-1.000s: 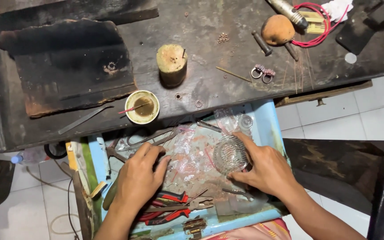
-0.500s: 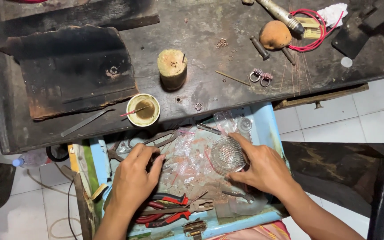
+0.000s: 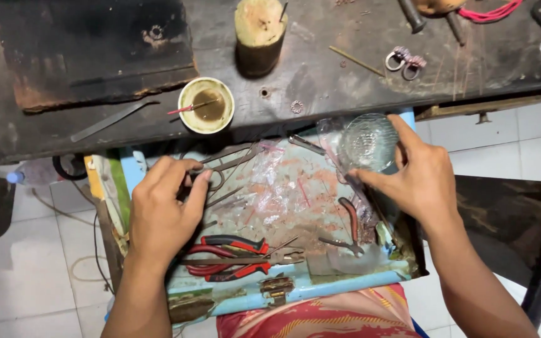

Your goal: Soldering small metal components to assemble a piece of jewelry on a workshop bench.

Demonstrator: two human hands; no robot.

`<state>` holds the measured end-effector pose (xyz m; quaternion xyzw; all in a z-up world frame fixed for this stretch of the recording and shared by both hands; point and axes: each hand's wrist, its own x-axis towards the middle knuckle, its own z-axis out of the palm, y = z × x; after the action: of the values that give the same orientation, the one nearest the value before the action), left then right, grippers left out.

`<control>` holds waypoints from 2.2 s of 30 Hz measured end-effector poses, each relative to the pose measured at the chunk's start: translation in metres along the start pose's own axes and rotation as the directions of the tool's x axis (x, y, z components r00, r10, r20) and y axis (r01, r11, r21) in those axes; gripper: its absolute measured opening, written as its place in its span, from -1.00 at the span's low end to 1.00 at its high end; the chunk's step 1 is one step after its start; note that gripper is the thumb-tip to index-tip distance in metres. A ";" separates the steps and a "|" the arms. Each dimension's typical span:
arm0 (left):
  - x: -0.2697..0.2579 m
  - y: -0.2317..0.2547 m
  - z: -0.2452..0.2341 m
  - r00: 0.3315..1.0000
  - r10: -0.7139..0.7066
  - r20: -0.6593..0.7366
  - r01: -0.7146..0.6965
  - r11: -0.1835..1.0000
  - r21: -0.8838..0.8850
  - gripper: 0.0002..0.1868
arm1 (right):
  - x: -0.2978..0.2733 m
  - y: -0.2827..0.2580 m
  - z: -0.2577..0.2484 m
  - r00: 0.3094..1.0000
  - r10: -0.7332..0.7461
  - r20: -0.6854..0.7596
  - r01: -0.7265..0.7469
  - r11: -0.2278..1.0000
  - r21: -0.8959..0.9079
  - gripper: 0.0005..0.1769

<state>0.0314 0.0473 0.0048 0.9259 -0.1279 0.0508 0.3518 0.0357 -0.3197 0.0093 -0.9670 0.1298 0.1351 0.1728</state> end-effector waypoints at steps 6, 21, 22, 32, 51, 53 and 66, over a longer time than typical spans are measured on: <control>0.000 -0.006 -0.010 0.999 -0.043 0.005 0.043 0.999 -0.017 -0.91 | 0.002 -0.007 0.008 0.998 -0.026 -0.056 0.018 0.991 -0.134 0.10; -0.009 -0.005 0.003 0.808 -0.149 0.570 0.057 0.983 0.175 -0.58 | -0.028 -0.030 0.000 0.999 0.003 -0.045 0.003 0.991 0.131 0.03; -0.008 -0.001 0.004 0.783 -0.149 0.604 0.038 0.980 0.194 -0.61 | -0.031 -0.023 0.006 0.991 -0.119 -0.065 0.127 0.984 0.127 -0.16; -0.011 -0.008 0.019 0.744 -0.174 0.645 0.047 0.977 0.209 -0.92 | -0.034 -0.045 0.035 0.938 -0.283 0.201 0.264 0.958 0.115 -0.46; -0.008 0.004 0.013 0.902 -0.134 0.410 0.087 0.987 0.132 -0.85 | -0.044 -0.036 -0.006 0.499 -0.160 0.852 0.211 0.976 0.059 -0.84; -0.008 0.004 0.013 0.920 -0.109 0.376 0.070 0.991 0.115 -0.87 | -0.036 -0.042 -0.021 0.613 -0.239 0.753 0.132 0.971 0.201 -0.85; -0.009 0.006 0.023 0.934 -0.052 0.354 0.035 0.998 0.056 -0.86 | -0.013 -0.030 0.002 0.866 -0.277 0.416 0.058 0.883 0.466 -0.84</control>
<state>0.0218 0.0298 -0.0102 0.9308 -0.1676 -0.1221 0.3010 0.0322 -0.2893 0.0201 -0.8484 0.0243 0.3169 0.4233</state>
